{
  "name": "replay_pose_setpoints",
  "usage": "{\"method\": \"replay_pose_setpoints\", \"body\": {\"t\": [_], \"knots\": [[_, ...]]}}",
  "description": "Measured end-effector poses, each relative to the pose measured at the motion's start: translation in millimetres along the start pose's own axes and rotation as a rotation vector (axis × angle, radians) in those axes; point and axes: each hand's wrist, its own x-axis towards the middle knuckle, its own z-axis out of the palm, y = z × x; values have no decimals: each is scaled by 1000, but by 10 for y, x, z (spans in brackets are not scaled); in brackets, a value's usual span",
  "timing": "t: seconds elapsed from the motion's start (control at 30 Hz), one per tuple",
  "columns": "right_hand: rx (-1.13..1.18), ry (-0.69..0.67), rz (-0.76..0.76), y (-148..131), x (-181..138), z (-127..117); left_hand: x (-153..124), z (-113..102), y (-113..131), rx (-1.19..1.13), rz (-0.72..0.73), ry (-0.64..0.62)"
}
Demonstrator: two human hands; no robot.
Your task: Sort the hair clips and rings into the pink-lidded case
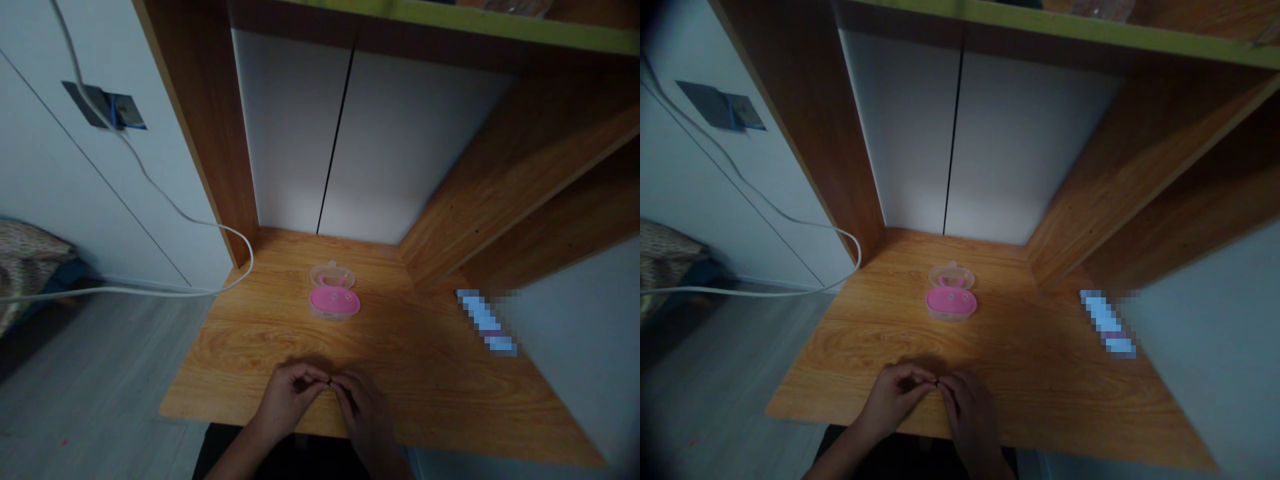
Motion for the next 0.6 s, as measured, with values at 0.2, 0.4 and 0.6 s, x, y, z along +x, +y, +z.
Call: {"method": "replay_pose_setpoints", "body": {"t": [0.2,0.4,0.6], "knots": [[-66,27,-51,-19,-8,10,5,0,-22,-77,-16,-35],[-101,19,-7,-52,229,-76,9,19,21,-50,-8,-9],[-197,-17,-7,100,835,-191,25,27,25,15,22,12]]}}
